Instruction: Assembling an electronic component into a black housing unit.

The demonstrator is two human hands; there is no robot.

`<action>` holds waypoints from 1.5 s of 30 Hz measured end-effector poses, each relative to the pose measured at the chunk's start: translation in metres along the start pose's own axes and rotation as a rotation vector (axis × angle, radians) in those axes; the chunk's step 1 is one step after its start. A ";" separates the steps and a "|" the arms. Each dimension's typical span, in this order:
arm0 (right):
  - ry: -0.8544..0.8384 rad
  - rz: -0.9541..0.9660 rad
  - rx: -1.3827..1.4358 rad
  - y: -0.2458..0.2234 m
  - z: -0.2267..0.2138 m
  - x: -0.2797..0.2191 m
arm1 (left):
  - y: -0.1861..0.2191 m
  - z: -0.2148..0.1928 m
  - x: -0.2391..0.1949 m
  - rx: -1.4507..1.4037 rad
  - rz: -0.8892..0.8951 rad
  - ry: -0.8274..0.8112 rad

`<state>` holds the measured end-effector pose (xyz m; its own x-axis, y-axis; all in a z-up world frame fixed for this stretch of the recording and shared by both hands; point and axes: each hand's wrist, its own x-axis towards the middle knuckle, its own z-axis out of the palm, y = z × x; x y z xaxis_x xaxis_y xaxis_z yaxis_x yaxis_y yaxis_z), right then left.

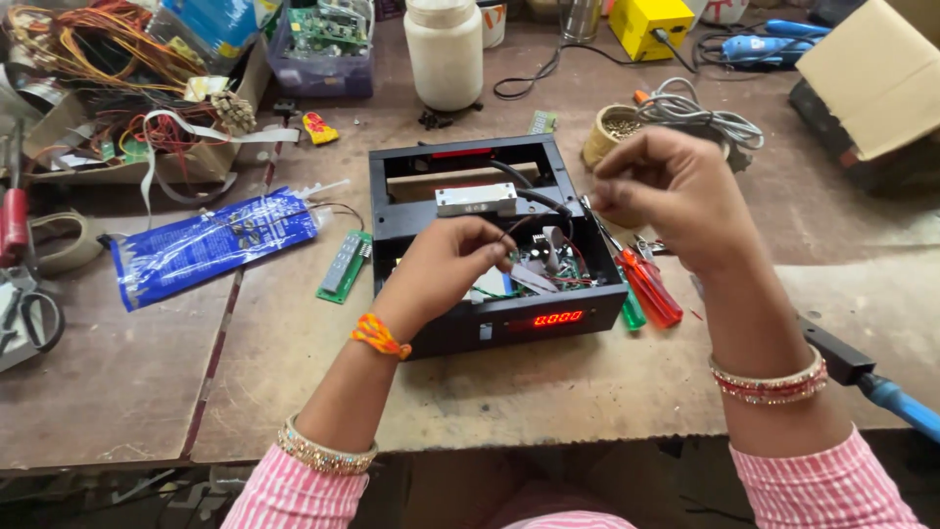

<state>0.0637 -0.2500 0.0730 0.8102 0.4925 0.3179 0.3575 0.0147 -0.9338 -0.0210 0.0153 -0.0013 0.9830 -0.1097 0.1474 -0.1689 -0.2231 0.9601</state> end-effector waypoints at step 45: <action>-0.521 -0.315 -0.714 0.040 0.106 0.016 | 0.021 -0.032 0.005 0.586 -0.483 -0.037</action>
<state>0.0413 -0.1495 0.0235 0.3792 0.8870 0.2635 0.8653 -0.2390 -0.4407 -0.0170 0.0414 0.0269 0.9561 0.1003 -0.2754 0.2585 -0.7313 0.6312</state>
